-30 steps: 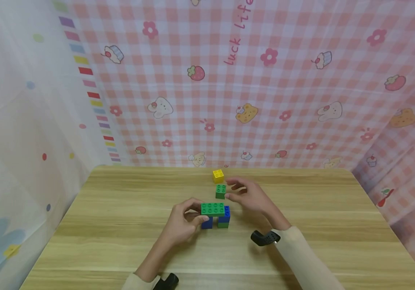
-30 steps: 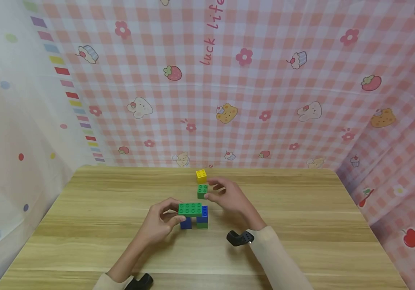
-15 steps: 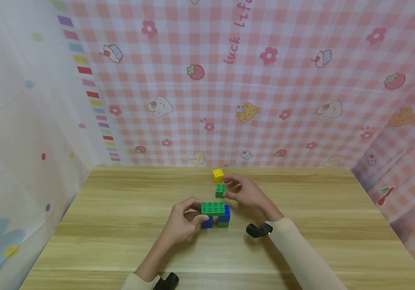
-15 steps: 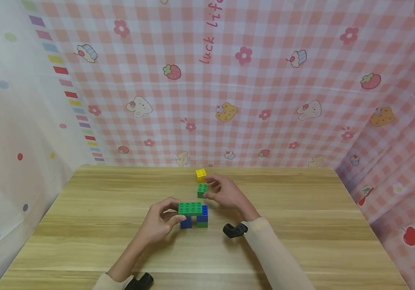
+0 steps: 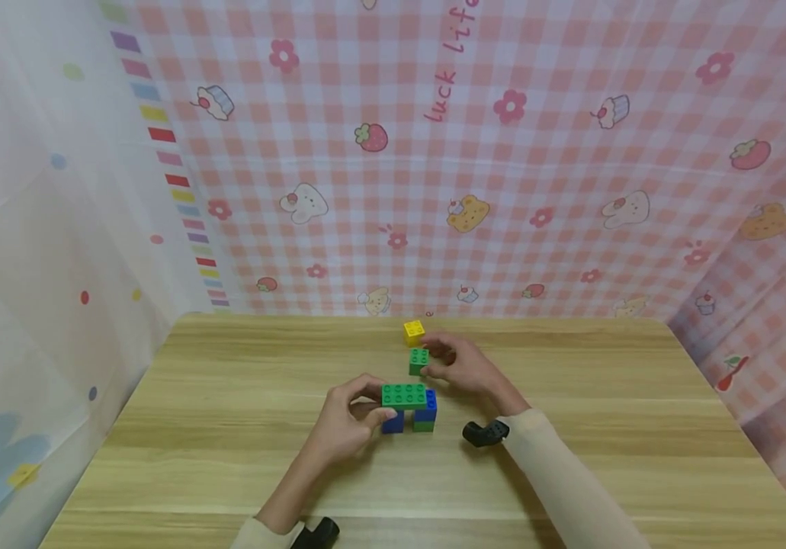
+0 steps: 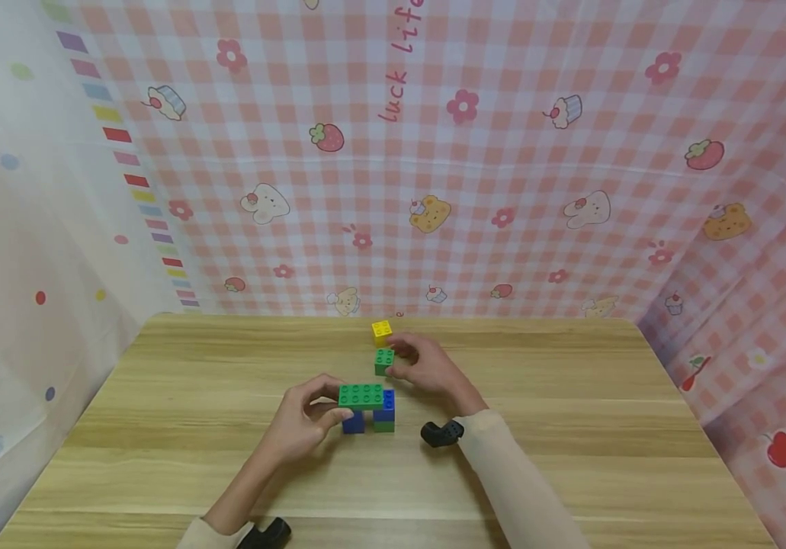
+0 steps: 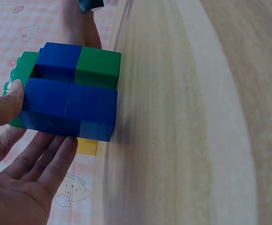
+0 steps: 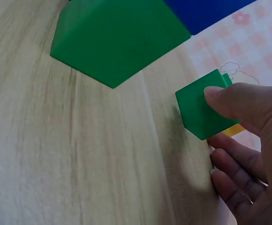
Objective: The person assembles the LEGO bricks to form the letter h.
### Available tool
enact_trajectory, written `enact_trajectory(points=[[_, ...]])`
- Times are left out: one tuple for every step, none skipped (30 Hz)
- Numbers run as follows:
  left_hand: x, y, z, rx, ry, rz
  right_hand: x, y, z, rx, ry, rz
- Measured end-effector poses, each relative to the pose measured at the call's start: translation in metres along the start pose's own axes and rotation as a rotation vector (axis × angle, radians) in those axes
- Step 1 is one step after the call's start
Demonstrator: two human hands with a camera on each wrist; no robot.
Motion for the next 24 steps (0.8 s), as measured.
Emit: enact_trajectory(points=[[-0.0001, -0.0005, -0.0001, -0.001, 0.000, 0.001, -0.0002, 0.0003, -0.0008, -0.003, 0.002, 0.002], [0.0000, -0.0007, -0.0001, 0.001, 0.000, 0.001, -0.0004, 0.0003, -0.0017, -0.008, 0.002, 0.004], [0.0001, -0.0008, -0.0001, 0.001, 0.000, 0.002, -0.0003, -0.0001, -0.0028, -0.014, 0.000, 0.006], [0.0002, -0.0007, -0.0001, 0.003, 0.001, 0.001, -0.0004, -0.0002, -0.0037, -0.017, 0.000, 0.009], [0.0003, -0.0008, 0.0000, 0.004, 0.002, 0.002, -0.0002, -0.0009, -0.0044, -0.022, 0.001, 0.011], [0.0002, -0.0009, 0.0000, 0.002, 0.003, 0.002, 0.0002, -0.0017, -0.0049, -0.023, 0.003, 0.008], [0.0001, -0.0007, 0.0000, 0.002, 0.004, 0.001, 0.0004, -0.0020, -0.0054, -0.020, 0.007, 0.006], [0.0004, 0.0001, 0.0000, 0.001, 0.005, -0.001, 0.0005, -0.0026, -0.0057, -0.021, 0.010, 0.005], [0.0002, 0.0003, -0.0001, -0.001, 0.005, -0.002, 0.0006, -0.0030, -0.0059, -0.021, 0.015, 0.006], [0.0001, 0.0003, -0.0002, -0.002, 0.005, -0.003, 0.0004, -0.0030, -0.0060, -0.020, 0.021, 0.003], [0.0003, 0.0007, -0.0003, -0.002, 0.005, -0.003, 0.0006, -0.0034, -0.0060, -0.018, 0.026, 0.000], [0.0003, 0.0008, -0.0003, -0.004, 0.005, -0.004, 0.0007, -0.0040, -0.0060, -0.016, 0.029, -0.003], [0.0003, 0.0009, -0.0004, -0.003, 0.004, -0.005, 0.0009, -0.0041, -0.0059, -0.014, 0.033, -0.004], [0.0004, 0.0009, -0.0006, -0.005, 0.002, -0.004, 0.0011, -0.0041, -0.0058, -0.016, 0.035, -0.013], [0.0002, 0.0002, -0.0007, -0.006, 0.000, -0.003, 0.0016, -0.0039, -0.0054, -0.016, 0.040, -0.023], [0.0003, 0.0001, -0.0007, -0.007, -0.001, -0.003, 0.0021, -0.0037, -0.0051, -0.016, 0.042, -0.036], [0.0009, 0.0005, -0.0006, -0.007, 0.000, -0.004, 0.0026, -0.0035, -0.0049, -0.015, 0.043, -0.046], [0.0011, 0.0004, -0.0005, -0.007, 0.000, -0.004, 0.0033, -0.0031, -0.0047, -0.017, 0.044, -0.058], [0.0012, 0.0002, -0.0003, -0.007, 0.000, -0.005, 0.0041, -0.0027, -0.0042, -0.021, 0.046, -0.071], [0.0016, 0.0009, -0.0002, -0.008, 0.001, -0.007, 0.0050, -0.0027, -0.0035, -0.025, 0.049, -0.082], [0.0017, 0.0009, 0.0000, -0.008, 0.001, -0.007, 0.0059, -0.0030, -0.0027, -0.026, 0.053, -0.088], [0.0017, 0.0011, 0.0001, -0.009, 0.001, -0.008, 0.0066, -0.0039, -0.0020, -0.027, 0.054, -0.089], [0.0015, 0.0012, 0.0000, -0.008, -0.001, -0.009, 0.0074, -0.0049, -0.0011, -0.026, 0.056, -0.085], [0.0009, 0.0009, -0.0001, -0.008, -0.003, -0.008, 0.0083, -0.0060, 0.0001, -0.029, 0.059, -0.083]])
Point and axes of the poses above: each hand's wrist, its own x-axis away from the middle knuckle, its own z-axis out of the back of the hand, y = z × x, the point moved 9 cm from there along -x, towards the middle knuckle, and after that the axes turned 10 degrees about -y, right-handed, at the moved point
